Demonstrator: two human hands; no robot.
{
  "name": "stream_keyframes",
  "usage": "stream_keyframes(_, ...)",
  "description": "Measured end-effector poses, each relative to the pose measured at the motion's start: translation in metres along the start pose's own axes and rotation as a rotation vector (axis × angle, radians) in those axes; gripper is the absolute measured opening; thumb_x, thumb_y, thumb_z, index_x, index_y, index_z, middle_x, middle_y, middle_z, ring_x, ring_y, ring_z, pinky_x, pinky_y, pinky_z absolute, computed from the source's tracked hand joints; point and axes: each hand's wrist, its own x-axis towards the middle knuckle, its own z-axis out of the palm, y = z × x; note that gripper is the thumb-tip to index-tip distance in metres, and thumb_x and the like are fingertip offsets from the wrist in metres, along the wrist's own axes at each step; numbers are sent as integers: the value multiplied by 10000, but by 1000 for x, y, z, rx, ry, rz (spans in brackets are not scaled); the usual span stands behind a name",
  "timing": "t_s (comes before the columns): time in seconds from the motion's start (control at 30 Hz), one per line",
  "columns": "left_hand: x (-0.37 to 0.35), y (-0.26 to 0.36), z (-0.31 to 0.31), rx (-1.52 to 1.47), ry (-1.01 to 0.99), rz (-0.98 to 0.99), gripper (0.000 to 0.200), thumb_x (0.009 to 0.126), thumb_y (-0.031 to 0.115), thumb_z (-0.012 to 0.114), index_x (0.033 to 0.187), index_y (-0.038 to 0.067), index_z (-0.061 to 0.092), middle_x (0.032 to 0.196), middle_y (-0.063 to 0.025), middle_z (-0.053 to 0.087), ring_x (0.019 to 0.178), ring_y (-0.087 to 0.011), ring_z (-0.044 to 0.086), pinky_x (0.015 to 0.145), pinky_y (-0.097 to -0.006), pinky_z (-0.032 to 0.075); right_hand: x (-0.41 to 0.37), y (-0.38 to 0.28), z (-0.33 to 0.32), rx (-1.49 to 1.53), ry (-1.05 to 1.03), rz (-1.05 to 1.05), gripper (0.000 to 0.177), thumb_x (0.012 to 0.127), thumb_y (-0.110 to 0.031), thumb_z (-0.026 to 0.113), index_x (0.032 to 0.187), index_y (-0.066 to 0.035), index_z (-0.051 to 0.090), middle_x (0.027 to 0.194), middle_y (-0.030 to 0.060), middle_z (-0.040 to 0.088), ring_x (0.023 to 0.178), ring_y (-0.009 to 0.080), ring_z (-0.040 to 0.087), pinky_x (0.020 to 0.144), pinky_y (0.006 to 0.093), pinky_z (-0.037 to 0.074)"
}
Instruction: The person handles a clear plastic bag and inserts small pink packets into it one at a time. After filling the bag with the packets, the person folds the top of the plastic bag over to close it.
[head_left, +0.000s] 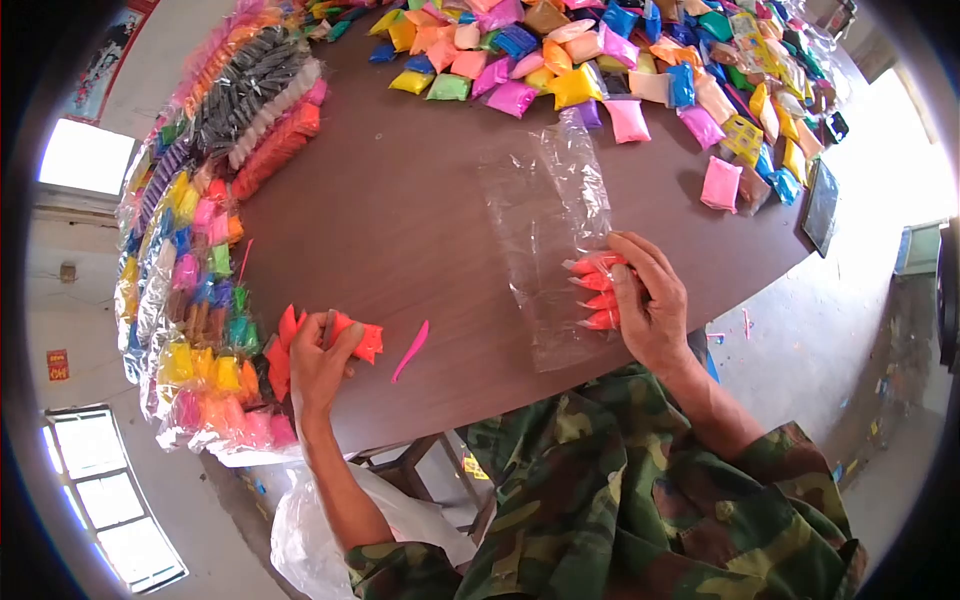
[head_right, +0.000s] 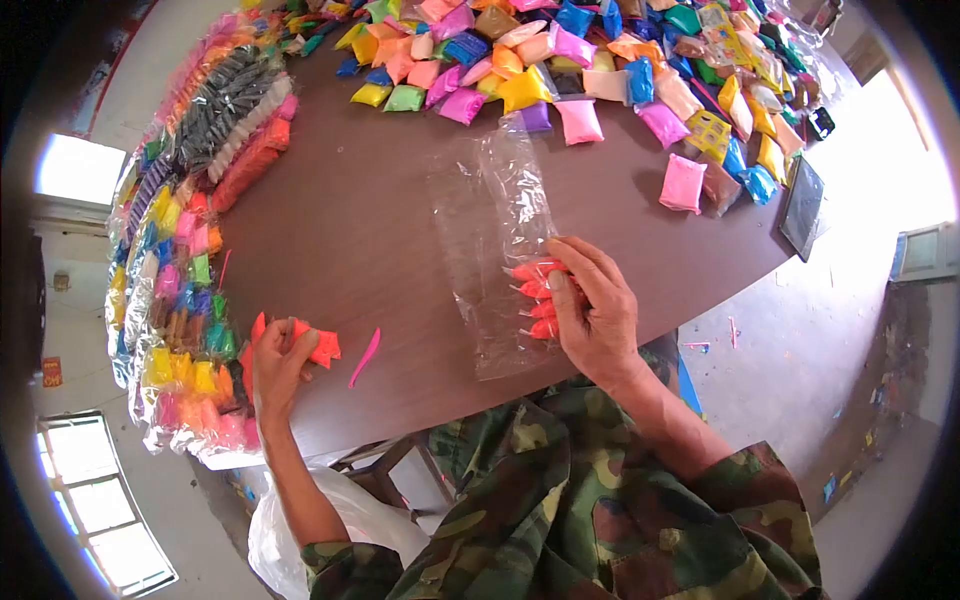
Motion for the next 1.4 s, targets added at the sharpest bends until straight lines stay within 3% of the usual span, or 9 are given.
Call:
stream_keyframes(0.23, 0, -16, -7, 146, 33, 215, 536, 958, 221, 831, 1376, -53, 637, 1249, -129, 716, 1013, -192, 724, 867, -329, 619, 0, 4, 1, 9, 3, -6, 285, 1018, -32, 687, 1298, -5, 734, 1323, 191, 722, 1217, 340, 705, 1034, 387, 552)
stream_keyframes(0.33, -7, -14, -9, 85, -58, 140, 610, 945, 233, 839, 1438, -51, 619, 1292, -160, 725, 1105, -223, 720, 991, -370, 582, -1, 3, 0, 0, -1, 1, 286, 1018, -31, 688, 1298, -5, 734, 1323, 191, 723, 1214, 340, 706, 1034, 388, 552)
stream_keyframes(0.53, -12, -13, -7, 516, 82, 275, 579, 891, 226, 870, 1384, -6, 673, 1271, -187, 744, 1119, -277, 739, 969, -395, 577, 0, 2, 1, 2, 6, -3, 285, 1019, -40, 686, 1298, -5, 735, 1320, 192, 724, 1213, 340, 707, 1035, 389, 552)
stream_keyframes(0.63, -16, -21, -16, 605, 103, 354, 517, 864, 196, 883, 1308, 5, 700, 1194, -170, 759, 1013, -299, 744, 921, -417, 581, -1, 3, 0, -16, 6, -10, 284, 1019, -39, 685, 1295, -3, 736, 1316, 192, 726, 1215, 339, 706, 1035, 389, 552)
stream_keyframes(0.83, -25, -17, -8, 480, 106, 189, 494, 852, 198, 892, 1257, -10, 702, 1129, -154, 773, 984, -289, 730, 885, -405, 575, -1, 4, 2, -3, 12, -15, 277, 1016, -32, 683, 1287, -1, 737, 1318, 193, 725, 1220, 343, 704, 1038, 391, 550)
stream_keyframes(0.93, -28, -12, 9, 467, 165, 239, 483, 867, 188, 883, 1272, -8, 705, 1129, -151, 771, 990, -285, 732, 899, -406, 579, -1, 5, 1, 6, 9, -17, 293, 1015, -37, 685, 1303, -3, 727, 1322, 200, 722, 1228, 355, 700, 1048, 400, 546)
stream_keyframes(1.03, -24, 13, 30, 361, 225, 451, 495, 881, 177, 875, 1304, -9, 698, 1146, -154, 773, 1030, -278, 737, 931, -399, 577, -1, 4, 0, -17, 8, -8, 329, 1011, -52, 694, 1335, 2, 706, 1323, 213, 718, 1236, 370, 696, 1062, 414, 539)
stream_keyframes(1.17, -16, 87, 80, 239, 129, 725, 471, 878, 168, 886, 1295, 27, 718, 1150, -174, 791, 1025, -301, 779, 905, -401, 600, -3, 7, -3, -11, -15, 13, 429, 1008, -90, 705, 1415, 29, 638, 1343, 232, 705, 1256, 384, 686, 1079, 430, 528)
stream_keyframes(1.4, 35, 150, 177, 297, -171, 824, 443, 832, 191, 900, 1217, 25, 757, 1078, -146, 769, 936, -258, 745, 824, -391, 575, -1, 4, -8, 73, -39, 44, 542, 1015, -141, 714, 1496, 54, 558, 1405, 251, 666, 1288, 360, 676, 1106, 415, 509)
